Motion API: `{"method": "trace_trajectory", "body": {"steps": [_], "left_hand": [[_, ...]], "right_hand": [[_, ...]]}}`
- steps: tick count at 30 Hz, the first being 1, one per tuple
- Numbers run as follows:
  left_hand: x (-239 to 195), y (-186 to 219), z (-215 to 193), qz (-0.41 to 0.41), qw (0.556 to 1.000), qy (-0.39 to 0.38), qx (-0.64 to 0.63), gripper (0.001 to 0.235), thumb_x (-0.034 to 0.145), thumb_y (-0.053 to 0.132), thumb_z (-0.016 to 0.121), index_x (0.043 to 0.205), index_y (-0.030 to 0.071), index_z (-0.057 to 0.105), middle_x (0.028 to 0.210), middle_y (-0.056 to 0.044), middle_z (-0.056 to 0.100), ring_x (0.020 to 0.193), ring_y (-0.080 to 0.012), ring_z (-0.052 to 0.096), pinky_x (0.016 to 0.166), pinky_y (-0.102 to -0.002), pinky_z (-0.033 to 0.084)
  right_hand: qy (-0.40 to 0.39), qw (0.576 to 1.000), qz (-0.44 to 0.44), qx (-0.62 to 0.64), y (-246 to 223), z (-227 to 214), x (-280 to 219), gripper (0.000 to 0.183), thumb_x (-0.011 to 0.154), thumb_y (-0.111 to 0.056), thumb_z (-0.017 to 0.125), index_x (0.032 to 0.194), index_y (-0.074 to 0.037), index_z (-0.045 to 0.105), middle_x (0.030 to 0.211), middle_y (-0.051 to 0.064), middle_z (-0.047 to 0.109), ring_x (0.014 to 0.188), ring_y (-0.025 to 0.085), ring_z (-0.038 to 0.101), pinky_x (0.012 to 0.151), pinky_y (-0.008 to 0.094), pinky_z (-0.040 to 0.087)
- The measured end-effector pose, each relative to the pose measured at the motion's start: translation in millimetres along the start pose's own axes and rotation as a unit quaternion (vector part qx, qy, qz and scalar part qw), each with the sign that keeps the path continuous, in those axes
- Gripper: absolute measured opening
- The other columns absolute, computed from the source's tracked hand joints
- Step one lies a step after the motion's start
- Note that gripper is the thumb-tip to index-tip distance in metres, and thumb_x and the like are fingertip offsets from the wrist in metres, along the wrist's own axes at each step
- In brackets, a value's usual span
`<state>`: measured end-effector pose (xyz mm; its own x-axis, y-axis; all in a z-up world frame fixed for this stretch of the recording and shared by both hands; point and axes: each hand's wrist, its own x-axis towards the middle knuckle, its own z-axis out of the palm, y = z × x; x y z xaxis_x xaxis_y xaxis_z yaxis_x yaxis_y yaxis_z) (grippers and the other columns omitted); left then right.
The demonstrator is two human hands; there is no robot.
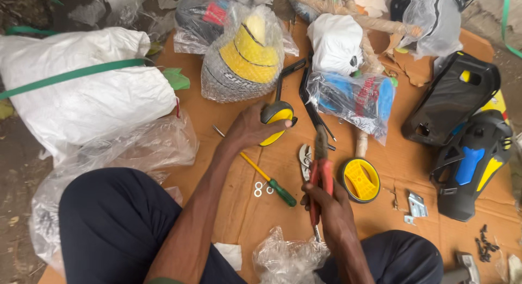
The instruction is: The person assembles a wheel onto a metal axle bracket. They use a screwdriver to tighten a handle, then unpack a wheel and axle. Using pliers and a wrench, they secure the wheel to the bracket with a bolt and washer.
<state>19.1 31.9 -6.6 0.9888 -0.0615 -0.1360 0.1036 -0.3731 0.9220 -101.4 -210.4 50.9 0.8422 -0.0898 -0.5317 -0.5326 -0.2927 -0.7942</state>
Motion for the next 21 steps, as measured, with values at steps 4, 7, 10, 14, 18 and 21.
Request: {"method": "trace_trajectory", "body": {"steps": [4,7,10,14,18,21], "left_hand": [[3.5,0.6,21.3,-0.029,0.994,0.092,0.051,0.055,0.068,0.046,0.082,0.102,0.005,0.077,0.095,-0.018,0.076,0.089,-0.0311,0.073,0.079,-0.041,0.057],[0.2,-3.0,19.1,-0.086,0.989,0.116,-0.031,0.051,0.061,0.042,0.082,0.099,0.007,0.08,0.088,-0.014,0.078,0.081,-0.0253,0.076,0.073,-0.038,0.059],[-5.9,0.1,18.2,-0.122,0.983,0.099,-0.097,0.051,0.061,0.039,0.085,0.097,0.004,0.079,0.087,-0.01,0.079,0.078,-0.0205,0.076,0.07,-0.036,0.059],[-11.7,9.4,19.9,-0.121,0.981,0.065,-0.138,0.047,0.067,0.037,0.085,0.099,0.003,0.077,0.088,-0.008,0.077,0.078,-0.0164,0.073,0.069,-0.034,0.059],[-11.7,9.1,11.7,-0.062,0.989,0.016,-0.134,0.044,0.071,0.032,0.077,0.105,0.004,0.076,0.09,-0.007,0.078,0.081,-0.0159,0.073,0.072,-0.033,0.058],[-9.4,4.2,15.2,-0.05,0.991,0.015,-0.121,0.044,0.071,0.031,0.076,0.104,0.002,0.075,0.09,-0.008,0.078,0.081,-0.016,0.073,0.073,-0.033,0.059]], "right_hand": [[-0.003,0.999,-0.022,0.03,30.6,5.5,-22.2,0.049,0.083,-0.028,0.071,0.127,-0.006,0.067,0.091,0.005,0.076,0.085,0.013,0.067,0.079,0.028,0.051],[-0.019,0.998,0.013,-0.055,44.1,15.8,-37.2,0.043,0.087,-0.034,0.071,0.115,-0.001,0.076,0.085,0.006,0.073,0.078,0.015,0.064,0.073,0.03,0.05],[-0.031,0.996,0.048,-0.074,47.3,26.4,-44.5,0.042,0.087,-0.036,0.07,0.117,-0.007,0.074,0.08,0.007,0.067,0.072,0.017,0.06,0.068,0.033,0.049],[-0.031,0.996,0.041,-0.072,41.9,31.6,-42.1,0.041,0.091,-0.038,0.069,0.112,-0.004,0.077,0.077,0.01,0.06,0.069,0.019,0.053,0.063,0.036,0.043],[-0.046,0.997,0.01,-0.057,30.4,27.2,-31.6,0.047,0.09,-0.038,0.069,0.12,-0.003,0.074,0.091,0.007,0.073,0.08,0.013,0.062,0.075,0.03,0.048],[-0.068,0.998,0.012,0.005,22.6,27.5,-23.8,0.052,0.088,-0.037,0.068,0.132,-0.008,0.067,0.106,0.005,0.08,0.092,0.01,0.064,0.084,0.026,0.047]]}}
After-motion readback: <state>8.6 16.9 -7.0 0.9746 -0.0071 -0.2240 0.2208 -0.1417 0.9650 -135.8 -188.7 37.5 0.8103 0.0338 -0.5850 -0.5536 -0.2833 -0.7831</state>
